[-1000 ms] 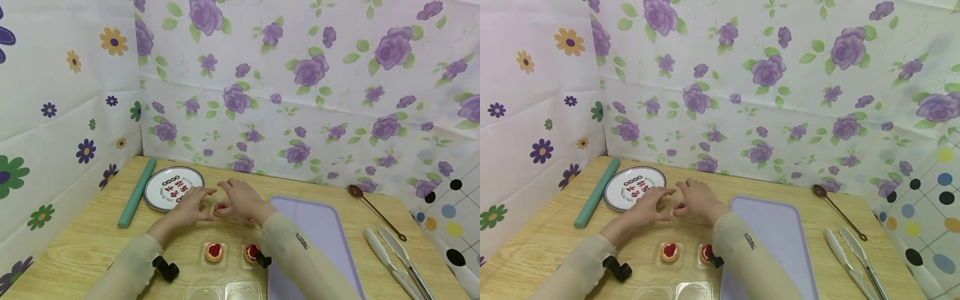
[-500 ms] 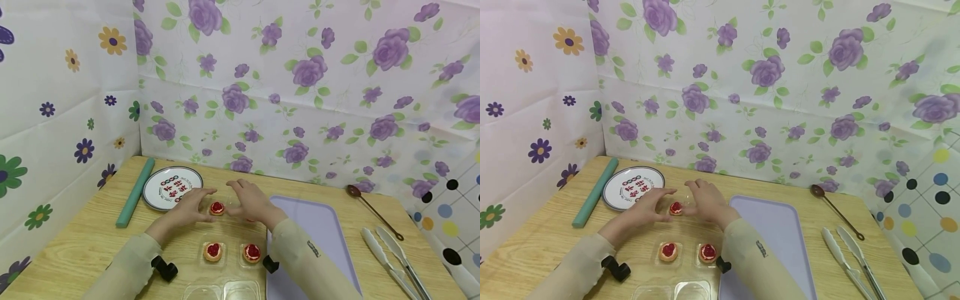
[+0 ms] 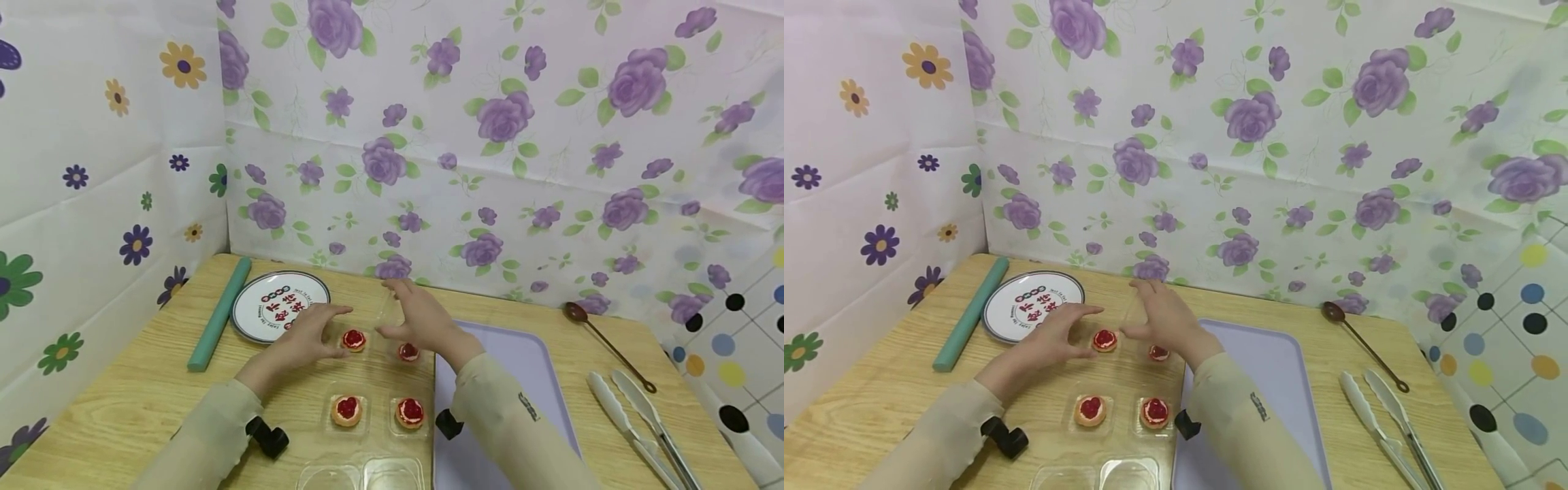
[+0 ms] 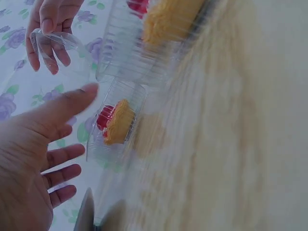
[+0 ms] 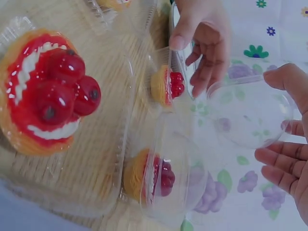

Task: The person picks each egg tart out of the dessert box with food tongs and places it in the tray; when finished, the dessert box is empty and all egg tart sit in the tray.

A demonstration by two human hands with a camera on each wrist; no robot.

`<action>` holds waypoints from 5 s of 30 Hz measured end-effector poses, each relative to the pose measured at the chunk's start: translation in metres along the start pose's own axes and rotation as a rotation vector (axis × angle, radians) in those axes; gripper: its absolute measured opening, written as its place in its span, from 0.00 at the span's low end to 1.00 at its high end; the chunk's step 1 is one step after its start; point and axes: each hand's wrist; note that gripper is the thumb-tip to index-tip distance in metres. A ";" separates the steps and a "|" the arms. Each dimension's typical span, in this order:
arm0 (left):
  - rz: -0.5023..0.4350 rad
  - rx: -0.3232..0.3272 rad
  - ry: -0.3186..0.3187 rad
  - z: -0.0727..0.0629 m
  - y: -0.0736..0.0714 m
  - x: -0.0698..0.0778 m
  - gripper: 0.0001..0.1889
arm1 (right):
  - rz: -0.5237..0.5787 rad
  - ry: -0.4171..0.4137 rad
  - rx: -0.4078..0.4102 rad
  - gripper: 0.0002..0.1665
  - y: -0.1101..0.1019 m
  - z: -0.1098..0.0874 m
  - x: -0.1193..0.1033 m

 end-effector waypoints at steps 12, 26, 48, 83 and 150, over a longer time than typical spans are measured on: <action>-0.085 -0.026 0.056 0.020 -0.013 0.020 0.47 | 0.018 -0.039 0.110 0.45 0.003 -0.005 0.010; -0.075 -0.095 0.052 0.041 -0.024 0.032 0.44 | 0.136 -0.058 0.084 0.47 0.013 -0.003 0.029; 0.353 -0.148 -0.042 0.095 -0.021 0.024 0.41 | -0.030 0.157 -0.184 0.49 0.022 0.048 0.046; 0.396 -0.239 -0.078 0.103 -0.040 0.036 0.41 | 0.101 0.207 -0.200 0.50 0.018 0.047 0.050; 0.196 -0.109 0.140 0.038 0.039 0.054 0.41 | -0.332 0.012 -0.247 0.46 0.021 -0.028 0.036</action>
Point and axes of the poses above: each hand's wrist, its own z-axis towards the middle knuckle, its own y-axis out of the palm, x = y × z, and after that the axes turned 6 degrees about -y, right-handed
